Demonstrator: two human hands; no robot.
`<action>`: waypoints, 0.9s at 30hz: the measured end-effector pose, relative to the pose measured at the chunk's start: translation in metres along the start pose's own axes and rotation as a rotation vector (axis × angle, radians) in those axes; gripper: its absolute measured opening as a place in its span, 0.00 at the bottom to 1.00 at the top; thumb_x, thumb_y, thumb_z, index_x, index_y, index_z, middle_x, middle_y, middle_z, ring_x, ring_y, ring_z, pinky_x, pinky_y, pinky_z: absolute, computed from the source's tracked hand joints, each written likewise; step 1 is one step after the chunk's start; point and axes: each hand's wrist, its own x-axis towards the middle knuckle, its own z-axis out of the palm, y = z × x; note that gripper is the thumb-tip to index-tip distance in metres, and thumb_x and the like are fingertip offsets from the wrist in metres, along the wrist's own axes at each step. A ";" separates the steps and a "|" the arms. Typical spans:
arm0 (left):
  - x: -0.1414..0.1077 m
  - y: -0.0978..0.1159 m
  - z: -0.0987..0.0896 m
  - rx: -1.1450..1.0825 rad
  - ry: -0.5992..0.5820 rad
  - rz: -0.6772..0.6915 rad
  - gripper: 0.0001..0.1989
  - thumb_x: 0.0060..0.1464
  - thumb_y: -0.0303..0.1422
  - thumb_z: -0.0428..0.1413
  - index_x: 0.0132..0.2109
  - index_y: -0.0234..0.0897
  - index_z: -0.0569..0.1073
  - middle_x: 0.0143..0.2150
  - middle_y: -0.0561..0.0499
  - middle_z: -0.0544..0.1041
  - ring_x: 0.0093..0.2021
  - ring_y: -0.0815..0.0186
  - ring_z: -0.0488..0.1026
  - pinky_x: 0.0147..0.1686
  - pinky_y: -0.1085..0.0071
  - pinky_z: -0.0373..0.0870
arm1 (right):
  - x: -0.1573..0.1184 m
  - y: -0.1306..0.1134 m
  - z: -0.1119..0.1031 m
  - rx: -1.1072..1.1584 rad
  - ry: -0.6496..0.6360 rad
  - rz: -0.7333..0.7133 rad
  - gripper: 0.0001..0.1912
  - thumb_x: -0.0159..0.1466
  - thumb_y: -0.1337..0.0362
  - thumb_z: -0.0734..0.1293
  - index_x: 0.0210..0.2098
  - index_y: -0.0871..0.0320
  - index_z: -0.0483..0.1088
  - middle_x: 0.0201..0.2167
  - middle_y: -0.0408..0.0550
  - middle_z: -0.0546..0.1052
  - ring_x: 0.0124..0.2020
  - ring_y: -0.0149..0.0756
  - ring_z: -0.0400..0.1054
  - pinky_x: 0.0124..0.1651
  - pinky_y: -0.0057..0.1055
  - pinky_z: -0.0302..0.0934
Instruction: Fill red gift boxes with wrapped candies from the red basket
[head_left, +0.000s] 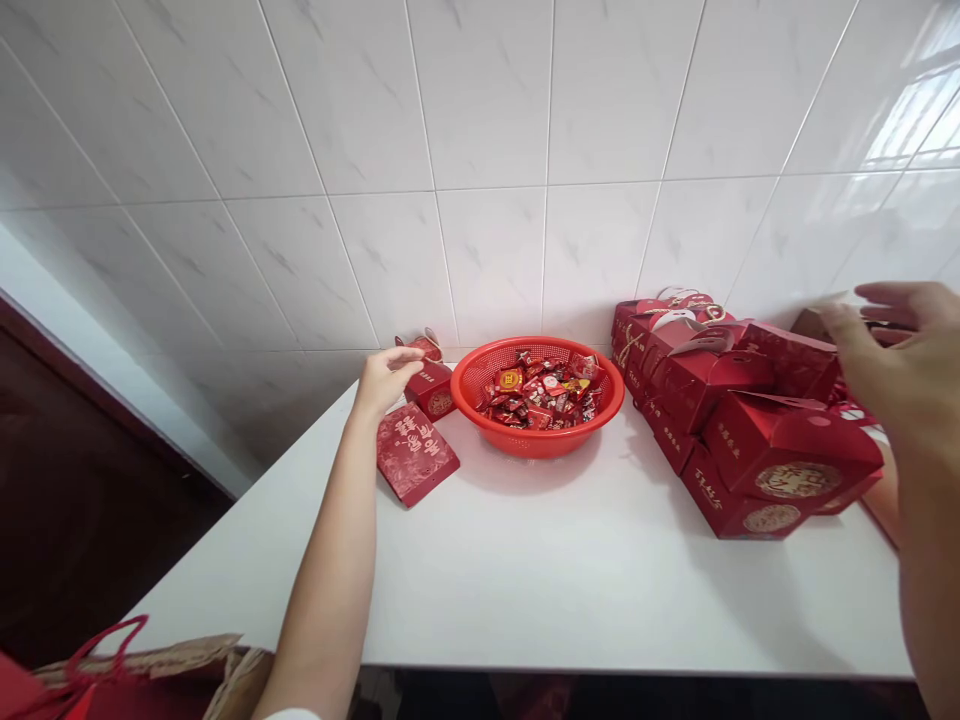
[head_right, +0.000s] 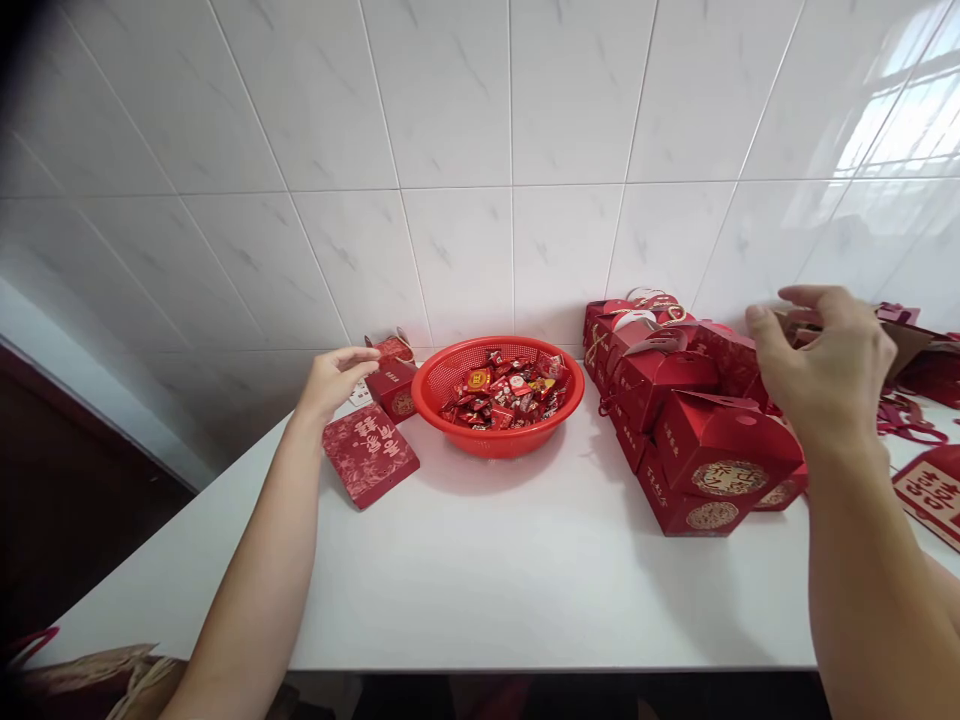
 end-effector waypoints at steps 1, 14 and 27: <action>0.003 -0.008 -0.003 0.081 0.023 -0.076 0.10 0.46 0.30 0.59 0.39 0.36 0.79 0.46 0.47 0.83 0.49 0.58 0.78 0.50 0.69 0.73 | -0.006 -0.015 -0.007 0.168 0.104 0.010 0.15 0.62 0.63 0.70 0.47 0.62 0.78 0.40 0.62 0.82 0.35 0.44 0.78 0.38 0.40 0.70; 0.001 -0.055 -0.014 0.236 -0.309 -0.454 0.13 0.35 0.36 0.71 0.22 0.36 0.76 0.24 0.47 0.79 0.28 0.59 0.75 0.29 0.69 0.68 | -0.105 -0.156 0.008 0.832 -0.709 -0.674 0.09 0.70 0.66 0.61 0.43 0.54 0.73 0.45 0.52 0.79 0.47 0.42 0.75 0.48 0.38 0.71; 0.004 -0.067 -0.030 0.097 -0.417 -0.468 0.17 0.29 0.42 0.71 0.28 0.38 0.79 0.32 0.47 0.83 0.39 0.55 0.79 0.34 0.69 0.72 | -0.185 -0.213 0.087 0.559 -1.003 -1.028 0.33 0.64 0.76 0.62 0.68 0.63 0.61 0.69 0.70 0.60 0.68 0.58 0.58 0.65 0.55 0.60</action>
